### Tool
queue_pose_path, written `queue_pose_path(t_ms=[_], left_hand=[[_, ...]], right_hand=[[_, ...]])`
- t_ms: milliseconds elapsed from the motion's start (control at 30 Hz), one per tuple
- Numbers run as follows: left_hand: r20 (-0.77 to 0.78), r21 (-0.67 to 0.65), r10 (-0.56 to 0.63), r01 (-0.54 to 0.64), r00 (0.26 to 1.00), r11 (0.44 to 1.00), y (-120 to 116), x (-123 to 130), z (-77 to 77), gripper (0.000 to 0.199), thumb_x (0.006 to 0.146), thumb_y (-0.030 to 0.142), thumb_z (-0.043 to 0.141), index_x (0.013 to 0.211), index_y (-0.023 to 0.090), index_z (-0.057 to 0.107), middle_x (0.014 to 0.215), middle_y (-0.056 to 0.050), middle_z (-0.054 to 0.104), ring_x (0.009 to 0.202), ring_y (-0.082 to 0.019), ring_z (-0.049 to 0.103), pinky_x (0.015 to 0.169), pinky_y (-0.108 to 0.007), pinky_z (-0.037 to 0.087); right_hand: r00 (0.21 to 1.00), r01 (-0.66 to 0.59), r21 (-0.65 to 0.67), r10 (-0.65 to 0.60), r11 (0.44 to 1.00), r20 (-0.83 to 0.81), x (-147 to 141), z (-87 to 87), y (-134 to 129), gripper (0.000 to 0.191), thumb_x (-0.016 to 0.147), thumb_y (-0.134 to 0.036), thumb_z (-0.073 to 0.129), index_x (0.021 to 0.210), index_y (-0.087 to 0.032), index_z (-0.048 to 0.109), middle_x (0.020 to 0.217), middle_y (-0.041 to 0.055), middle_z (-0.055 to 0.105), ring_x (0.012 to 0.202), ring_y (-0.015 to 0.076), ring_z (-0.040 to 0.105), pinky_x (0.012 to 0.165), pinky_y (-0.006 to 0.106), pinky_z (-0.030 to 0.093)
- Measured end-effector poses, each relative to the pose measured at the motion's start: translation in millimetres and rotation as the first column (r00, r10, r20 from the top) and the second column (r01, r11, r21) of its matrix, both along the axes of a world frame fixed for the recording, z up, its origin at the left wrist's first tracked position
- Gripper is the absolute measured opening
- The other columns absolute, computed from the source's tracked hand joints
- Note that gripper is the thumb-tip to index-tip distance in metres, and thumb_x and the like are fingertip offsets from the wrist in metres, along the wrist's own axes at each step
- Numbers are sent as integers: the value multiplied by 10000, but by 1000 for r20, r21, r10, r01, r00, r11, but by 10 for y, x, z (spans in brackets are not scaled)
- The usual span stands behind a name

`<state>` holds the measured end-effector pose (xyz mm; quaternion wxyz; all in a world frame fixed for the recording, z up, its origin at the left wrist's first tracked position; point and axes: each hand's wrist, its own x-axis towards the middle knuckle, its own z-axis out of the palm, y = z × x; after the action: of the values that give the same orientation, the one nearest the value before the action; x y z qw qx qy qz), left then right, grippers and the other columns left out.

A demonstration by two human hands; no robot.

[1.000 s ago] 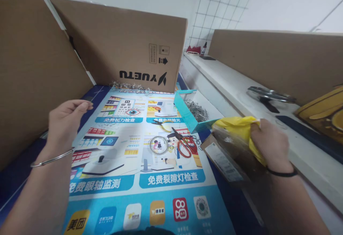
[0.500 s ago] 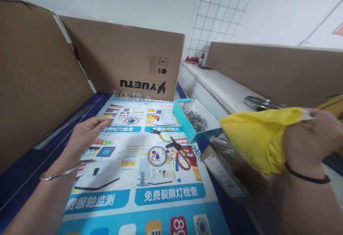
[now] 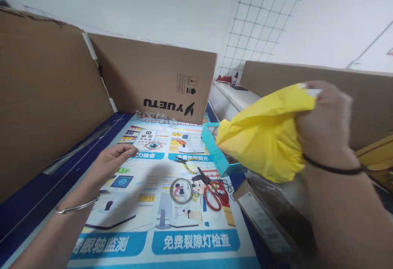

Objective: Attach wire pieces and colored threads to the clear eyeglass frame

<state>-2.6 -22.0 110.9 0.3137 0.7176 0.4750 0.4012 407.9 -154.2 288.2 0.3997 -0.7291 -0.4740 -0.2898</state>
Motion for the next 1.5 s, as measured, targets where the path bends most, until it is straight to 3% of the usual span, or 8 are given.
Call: queue_pose_path(t_ms=[100,200,400,533,700,833,1200,1500], left_hand=[[2,4,-13,13,1000,1000,24,3,-37,345,784,515,549,829,195,670,842,-22,697,825,-197,626,755,-280,458],[23,0,-35,35,999,999,54,9,-71,340,785,508,554,827,191,667,848,-29,699,830,-198,626,756,-280,466],[-4,-28,-44,43,999,999,67,29,-73,299,795,481,546,812,205,659,838,-20,696,825,-199,623,762,-284,471],[-22,-25,-68,68,997,997,79,30,-111,297,814,477,512,817,215,652,824,-18,690,816,-199,619,738,-282,475],[-69,1,-107,107,992,994,85,88,-186,289,823,444,495,790,199,646,795,-15,687,764,-182,617,688,-263,474],[-185,32,-176,185,967,982,50,171,-203,250,841,382,473,799,206,645,803,-14,692,759,-172,622,693,-259,469],[-434,124,-316,403,844,907,-95,482,-340,203,882,273,455,956,223,638,980,-48,678,917,-191,615,817,-306,468],[-634,187,-216,418,742,889,424,1598,-222,276,903,197,376,890,175,650,964,-70,670,937,-188,611,861,-298,455]], right_hand=[[843,-414,180,450,893,-293,-257,-124,494,170,738,-180,577,894,-118,606,791,66,616,687,132,572,590,281,442],[670,-539,196,558,819,-490,-355,-270,1068,126,741,-176,534,847,-121,574,651,-10,550,585,104,530,563,279,437],[831,-499,111,511,860,-222,-444,-480,1893,134,693,-122,489,764,-155,597,745,-5,604,752,155,562,714,291,443],[894,-440,-274,445,855,-47,-605,-929,2006,387,736,-76,405,1080,-150,565,1115,89,598,1054,211,527,878,336,411],[843,-485,-582,527,653,-111,-810,-1716,1781,424,704,-268,643,1114,-167,595,1039,84,640,876,213,608,765,301,459],[805,-486,-697,581,527,-121,-780,-2018,1615,696,624,-389,741,1243,-151,529,1140,101,616,1038,235,563,858,301,433],[879,-358,-632,477,688,21,-697,-2112,1467,179,811,-261,577,942,-185,672,956,89,660,984,244,536,834,340,346],[911,-373,-345,410,861,37,-598,-2182,1603,398,957,-365,345,762,-166,629,776,74,660,766,172,583,706,255,369]])
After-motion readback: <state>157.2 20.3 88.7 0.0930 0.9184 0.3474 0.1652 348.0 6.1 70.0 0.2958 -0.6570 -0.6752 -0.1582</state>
